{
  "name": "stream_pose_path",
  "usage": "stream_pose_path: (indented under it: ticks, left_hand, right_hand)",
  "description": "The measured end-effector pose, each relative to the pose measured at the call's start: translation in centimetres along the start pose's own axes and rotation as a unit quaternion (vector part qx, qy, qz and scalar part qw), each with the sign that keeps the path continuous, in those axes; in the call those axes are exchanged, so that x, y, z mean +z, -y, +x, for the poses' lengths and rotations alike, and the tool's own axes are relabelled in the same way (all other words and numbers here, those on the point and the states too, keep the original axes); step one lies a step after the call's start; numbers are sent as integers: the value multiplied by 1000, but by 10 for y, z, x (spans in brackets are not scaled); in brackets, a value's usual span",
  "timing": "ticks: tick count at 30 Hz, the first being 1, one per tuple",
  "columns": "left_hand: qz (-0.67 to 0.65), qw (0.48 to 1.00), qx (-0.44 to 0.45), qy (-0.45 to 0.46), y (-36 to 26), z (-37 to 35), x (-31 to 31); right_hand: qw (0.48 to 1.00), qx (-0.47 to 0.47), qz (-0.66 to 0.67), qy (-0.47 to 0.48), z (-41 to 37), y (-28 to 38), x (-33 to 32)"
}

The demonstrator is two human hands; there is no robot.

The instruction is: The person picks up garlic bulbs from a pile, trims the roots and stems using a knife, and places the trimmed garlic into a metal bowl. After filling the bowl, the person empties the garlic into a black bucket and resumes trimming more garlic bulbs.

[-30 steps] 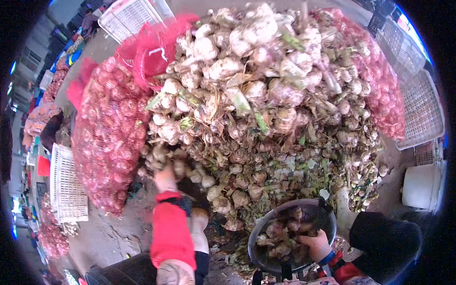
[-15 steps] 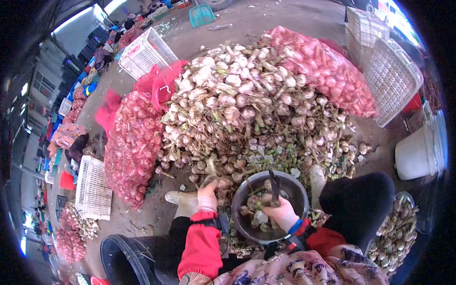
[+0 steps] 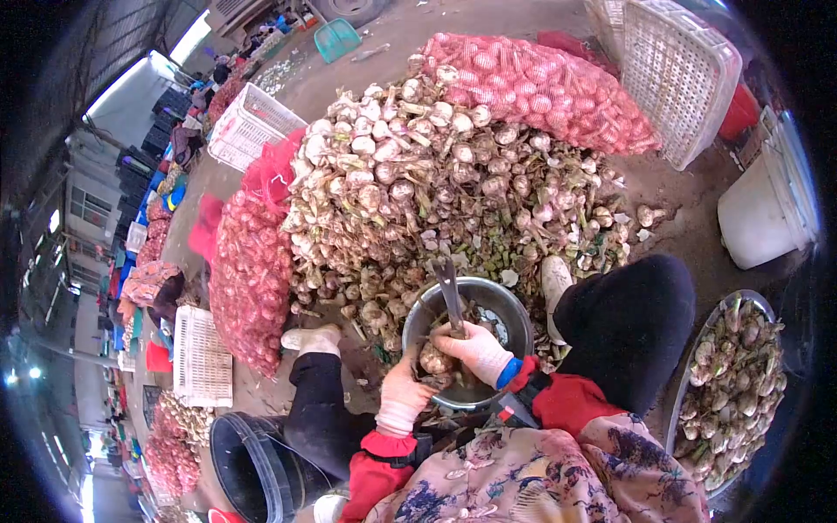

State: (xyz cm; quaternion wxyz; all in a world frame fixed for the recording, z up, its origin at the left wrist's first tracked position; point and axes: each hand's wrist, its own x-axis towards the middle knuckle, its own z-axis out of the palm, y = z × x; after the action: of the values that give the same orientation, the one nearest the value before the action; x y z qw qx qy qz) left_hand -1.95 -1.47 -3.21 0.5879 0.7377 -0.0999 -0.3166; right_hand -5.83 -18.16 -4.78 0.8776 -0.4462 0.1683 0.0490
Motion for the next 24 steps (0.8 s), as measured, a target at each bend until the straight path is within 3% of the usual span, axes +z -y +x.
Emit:
stream_pose_path:
  ticks: [2,3,4,7,9,13,16,17,18,20,21,22,24]
  left_hand:
    - [-161,987,-17,1,-4,3,10]
    - [124,988,93,-14,10,10,5]
    - [163,980,111,-21,24,15,2]
    - [154,987,40,-17,8,6,5]
    - [73,994,66,-50,19,7,3]
    - [57,984,155,-65,61,9,-16]
    - [48,987,142,-64,54,8,-23]
    - [-29,993,95,-62,33,3,-19]
    - [-3,995,55,-78,30,6,-21]
    - [-120,988,6,-93,15,7,-14]
    - [-130,989,17,-68,14,8,-17]
    - [-172,984,0,-56,15,9,-17]
    - [-23,991,118,-51,27,15,-18]
  right_hand:
    - [999,-8,-29,-12,-2,3,-3]
    - [999,12,-39,-15,-2,3,-7]
    - [998,34,-50,-19,-1,1,-8]
    - [999,13,-47,-20,3,-10,-9]
    - [998,14,-62,-19,4,-9,-10]
    - [993,-2,-82,-83,6,-1,-22]
    - [984,-28,-143,-101,14,-16,-41]
    - [976,-27,-188,-103,13,-18,-43]
    - [976,-20,-189,-107,11,-20,-43]
    - [956,-8,-285,-70,6,-20,-40]
    - [886,-84,-450,-72,1,-11,-35]
    - [867,-120,-482,-36,1,-13,-35]
    - [845,-151,-513,15,-3,-12,-29]
